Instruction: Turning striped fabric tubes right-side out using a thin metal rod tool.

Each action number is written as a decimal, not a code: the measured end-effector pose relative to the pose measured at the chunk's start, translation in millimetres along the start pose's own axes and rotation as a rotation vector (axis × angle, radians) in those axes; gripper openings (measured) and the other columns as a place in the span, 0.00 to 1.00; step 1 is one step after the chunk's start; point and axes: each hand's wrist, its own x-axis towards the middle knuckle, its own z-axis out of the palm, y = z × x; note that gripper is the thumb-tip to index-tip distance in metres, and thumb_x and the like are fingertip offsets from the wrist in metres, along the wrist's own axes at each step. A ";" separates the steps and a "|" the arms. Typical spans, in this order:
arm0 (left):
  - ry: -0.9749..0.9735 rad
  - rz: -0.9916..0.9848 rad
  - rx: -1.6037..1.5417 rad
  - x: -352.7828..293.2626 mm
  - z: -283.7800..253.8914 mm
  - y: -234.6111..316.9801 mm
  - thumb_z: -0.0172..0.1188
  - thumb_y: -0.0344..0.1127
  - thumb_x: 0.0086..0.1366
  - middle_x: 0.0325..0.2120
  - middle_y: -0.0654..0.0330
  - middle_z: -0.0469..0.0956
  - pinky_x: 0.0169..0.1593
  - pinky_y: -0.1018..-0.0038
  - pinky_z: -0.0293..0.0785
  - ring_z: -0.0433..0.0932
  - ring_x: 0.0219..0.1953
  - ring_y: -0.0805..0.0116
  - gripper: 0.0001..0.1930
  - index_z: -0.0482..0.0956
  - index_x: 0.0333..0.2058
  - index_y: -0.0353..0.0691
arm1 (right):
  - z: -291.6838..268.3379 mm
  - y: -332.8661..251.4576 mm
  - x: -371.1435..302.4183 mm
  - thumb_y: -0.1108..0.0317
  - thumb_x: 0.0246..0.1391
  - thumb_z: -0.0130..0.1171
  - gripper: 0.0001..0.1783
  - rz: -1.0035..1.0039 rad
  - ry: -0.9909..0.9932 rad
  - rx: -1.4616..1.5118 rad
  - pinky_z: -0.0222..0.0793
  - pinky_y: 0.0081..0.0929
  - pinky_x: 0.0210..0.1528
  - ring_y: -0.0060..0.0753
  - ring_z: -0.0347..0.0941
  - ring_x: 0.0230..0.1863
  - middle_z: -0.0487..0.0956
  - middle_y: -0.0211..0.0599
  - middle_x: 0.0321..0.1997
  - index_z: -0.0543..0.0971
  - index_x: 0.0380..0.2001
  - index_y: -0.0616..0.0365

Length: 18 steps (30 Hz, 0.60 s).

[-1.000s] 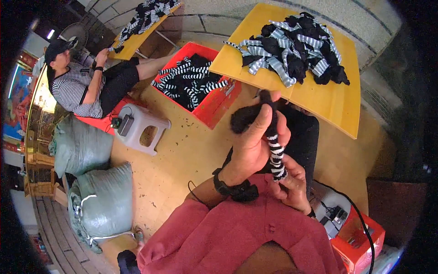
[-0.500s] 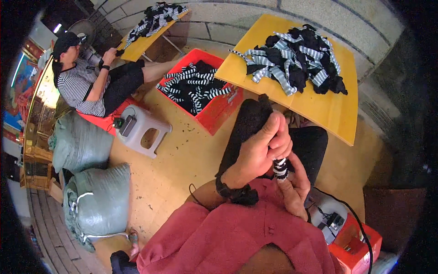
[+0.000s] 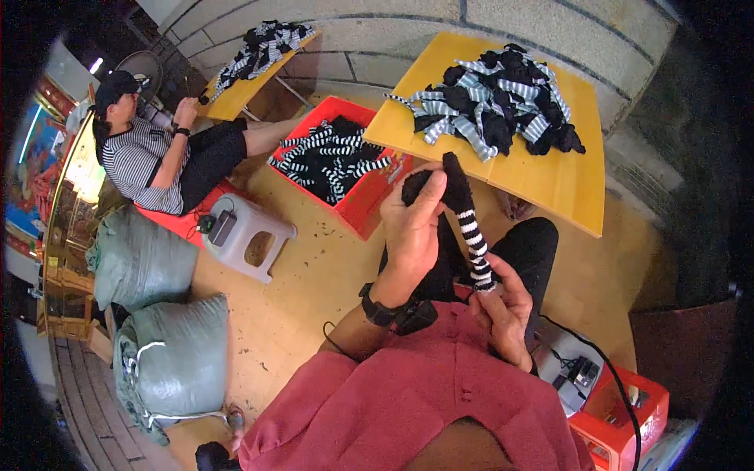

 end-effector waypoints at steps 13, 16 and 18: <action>-0.076 0.063 -0.177 -1.4 1.0 37.2 0.56 0.20 0.55 0.35 0.57 0.74 0.41 0.74 0.72 0.75 0.37 0.69 0.12 0.68 0.37 0.37 | 2.6 -12.9 -19.4 0.74 0.54 0.51 0.22 -0.066 -0.002 -0.005 0.58 0.12 0.22 0.14 0.66 0.22 0.73 0.28 0.21 0.64 0.54 0.60; -0.069 0.167 -0.194 10.1 1.3 48.6 0.56 0.21 0.55 0.35 0.58 0.74 0.39 0.77 0.73 0.76 0.35 0.70 0.11 0.68 0.37 0.37 | 3.1 -6.4 -23.5 0.75 0.54 0.51 0.23 -0.124 -0.046 -0.073 0.58 0.12 0.24 0.13 0.65 0.23 0.74 0.27 0.21 0.63 0.54 0.62; -0.105 0.166 -0.172 9.5 8.7 55.4 0.57 0.21 0.55 0.35 0.57 0.74 0.39 0.77 0.73 0.76 0.35 0.69 0.12 0.68 0.37 0.37 | 6.6 -9.3 -22.3 0.78 0.53 0.50 0.24 -0.144 -0.084 -0.118 0.57 0.11 0.26 0.12 0.63 0.22 0.73 0.28 0.20 0.62 0.55 0.64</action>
